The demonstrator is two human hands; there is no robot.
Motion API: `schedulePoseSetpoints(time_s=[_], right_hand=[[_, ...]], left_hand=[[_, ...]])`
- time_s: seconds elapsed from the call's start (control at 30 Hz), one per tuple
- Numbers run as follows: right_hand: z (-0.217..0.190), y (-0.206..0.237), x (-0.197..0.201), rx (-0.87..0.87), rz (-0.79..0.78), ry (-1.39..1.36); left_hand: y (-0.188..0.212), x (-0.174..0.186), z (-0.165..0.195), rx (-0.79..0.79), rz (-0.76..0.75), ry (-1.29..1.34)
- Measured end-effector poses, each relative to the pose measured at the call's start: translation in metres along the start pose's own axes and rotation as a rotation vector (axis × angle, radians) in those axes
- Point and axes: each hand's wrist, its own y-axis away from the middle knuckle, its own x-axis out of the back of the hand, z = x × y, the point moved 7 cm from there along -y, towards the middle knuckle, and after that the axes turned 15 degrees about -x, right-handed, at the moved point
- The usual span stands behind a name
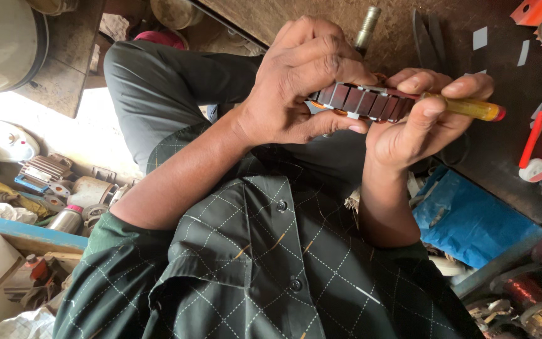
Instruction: The person assembles a small electrical component by inserting white insulating pieces into slots between copper windings. They use a screwdriver to press the pieces into place and scissors to trim excess material, repeating the process across multiple slots.
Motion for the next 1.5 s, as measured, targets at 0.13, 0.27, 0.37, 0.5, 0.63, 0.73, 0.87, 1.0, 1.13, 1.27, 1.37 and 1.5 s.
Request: schedulePoseSetpoints(time_s=[0.13,0.27,0.37,0.5,0.63,0.73,0.87,1.0,1.13,1.27,1.37,1.5], right_hand=[[0.0001,-0.001,0.0001,-0.001,-0.009,-0.013],[-0.0001,-0.0012,-0.0009,0.01,-0.025,0.0],[-0.0008,-0.0006,-0.001,0.038,-0.025,0.034],[-0.0003,-0.0004,-0.0003,0.034,-0.032,0.028],[-0.0004,-0.0012,-0.0002,0.017,-0.039,0.018],[-0.0007,-0.0017,-0.0003,0.019,-0.031,0.015],[0.0003,-0.0015,0.0,0.015,-0.032,-0.012],[0.0013,-0.001,0.0013,0.03,-0.038,-0.032],[0.0018,-0.0022,0.0023,0.039,-0.048,-0.021],[0.0013,-0.0027,0.0011,0.033,-0.053,-0.001],[-0.0002,-0.0031,-0.0018,0.032,-0.059,0.014],[-0.0043,-0.0036,-0.0066,0.052,-0.059,0.044]], left_hand=[[0.0002,-0.0005,-0.0012,0.003,-0.001,0.004],[0.0005,-0.0005,-0.0009,0.004,0.004,0.002],[0.0004,-0.0004,-0.001,0.001,0.009,0.002],[0.0006,-0.0006,-0.0014,0.007,0.013,0.007],[0.0011,-0.0009,-0.0012,0.001,0.015,0.005],[0.0017,-0.0012,-0.0015,0.001,0.013,0.008],[0.0018,-0.002,-0.0028,-0.006,0.017,0.019],[0.0019,-0.0022,-0.0042,-0.015,0.02,0.024],[0.0014,-0.0022,-0.0039,-0.024,0.019,0.034],[0.0006,-0.0019,-0.0038,-0.025,0.021,0.039],[0.0009,-0.0021,-0.0037,-0.018,0.018,0.039],[0.0015,-0.002,-0.0027,-0.009,0.017,0.032]])
